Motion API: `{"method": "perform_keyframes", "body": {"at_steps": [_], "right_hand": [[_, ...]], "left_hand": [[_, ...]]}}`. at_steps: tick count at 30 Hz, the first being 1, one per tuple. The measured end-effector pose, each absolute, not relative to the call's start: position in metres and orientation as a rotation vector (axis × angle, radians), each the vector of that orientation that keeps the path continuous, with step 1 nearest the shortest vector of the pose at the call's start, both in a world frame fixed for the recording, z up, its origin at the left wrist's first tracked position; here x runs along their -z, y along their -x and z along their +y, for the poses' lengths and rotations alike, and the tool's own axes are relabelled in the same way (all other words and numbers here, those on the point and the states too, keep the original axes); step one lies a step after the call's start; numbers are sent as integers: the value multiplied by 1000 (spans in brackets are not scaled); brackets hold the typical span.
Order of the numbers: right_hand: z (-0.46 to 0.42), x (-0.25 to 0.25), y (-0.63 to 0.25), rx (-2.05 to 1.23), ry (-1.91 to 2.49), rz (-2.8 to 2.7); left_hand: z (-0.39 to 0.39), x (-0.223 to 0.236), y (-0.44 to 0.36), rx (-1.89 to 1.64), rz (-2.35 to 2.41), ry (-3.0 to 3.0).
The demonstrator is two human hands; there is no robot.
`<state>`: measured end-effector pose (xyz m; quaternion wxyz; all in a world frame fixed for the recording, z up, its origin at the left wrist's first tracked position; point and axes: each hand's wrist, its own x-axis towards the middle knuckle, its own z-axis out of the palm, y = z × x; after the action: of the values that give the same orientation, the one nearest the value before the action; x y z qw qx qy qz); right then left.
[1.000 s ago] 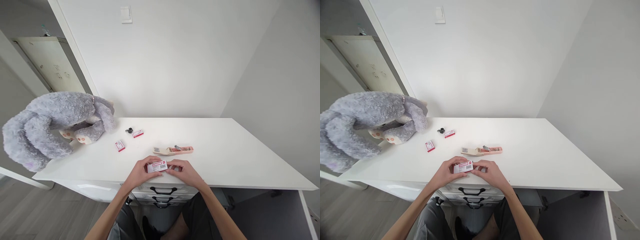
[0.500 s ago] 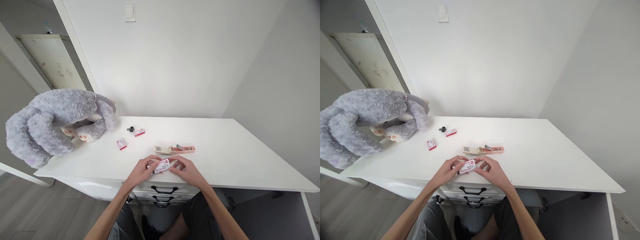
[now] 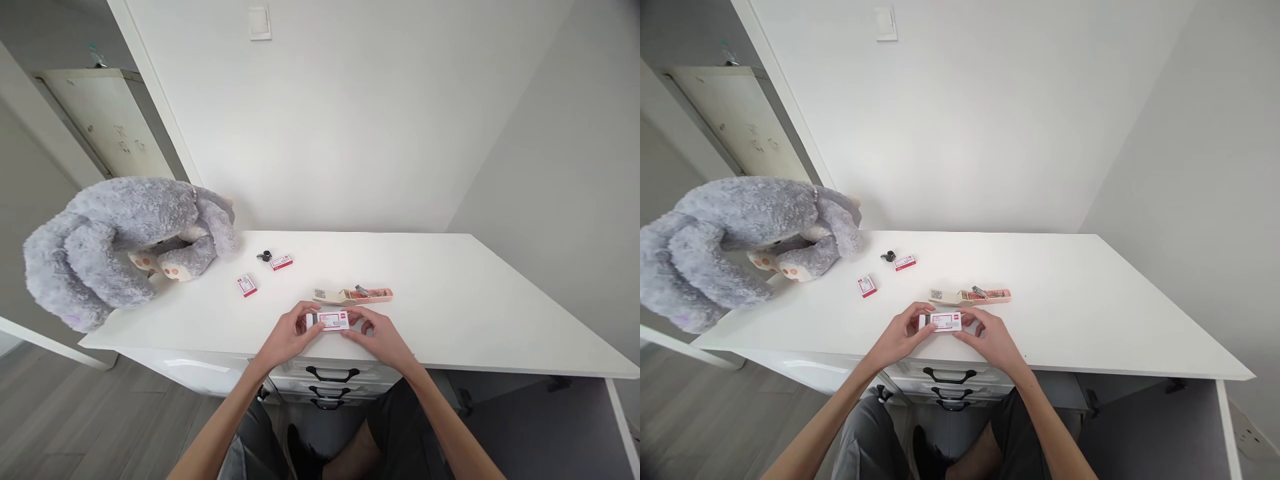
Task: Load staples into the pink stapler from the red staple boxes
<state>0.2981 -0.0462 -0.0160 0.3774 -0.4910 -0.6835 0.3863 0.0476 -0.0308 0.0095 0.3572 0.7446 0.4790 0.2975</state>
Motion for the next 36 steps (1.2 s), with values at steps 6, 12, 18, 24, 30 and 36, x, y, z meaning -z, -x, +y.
{"method": "perform_keyframes", "body": {"at_steps": [6,12,18,24,30,36], "right_hand": [[-41,26,-320,-743,1268,-1897],[-44,22,-325,-684,1313,-1952],[-25,-7,-345,-367,1427,-1911],[14,-26,-363,-303,1280,-2233],[26,-39,-367,-182,1138,-2475],[33,-35,-369,-28,1033,-2592]], "left_hand": [[-29,-11,-49,-801,1205,-1920],[-30,-8,-47,-794,1217,-1940],[-27,-1,-44,-751,1222,-2087],[-26,-1,-44,-775,1215,-2015],[-27,-2,-44,-774,1227,-2009],[-27,-3,-44,-771,1234,-2003]]}}
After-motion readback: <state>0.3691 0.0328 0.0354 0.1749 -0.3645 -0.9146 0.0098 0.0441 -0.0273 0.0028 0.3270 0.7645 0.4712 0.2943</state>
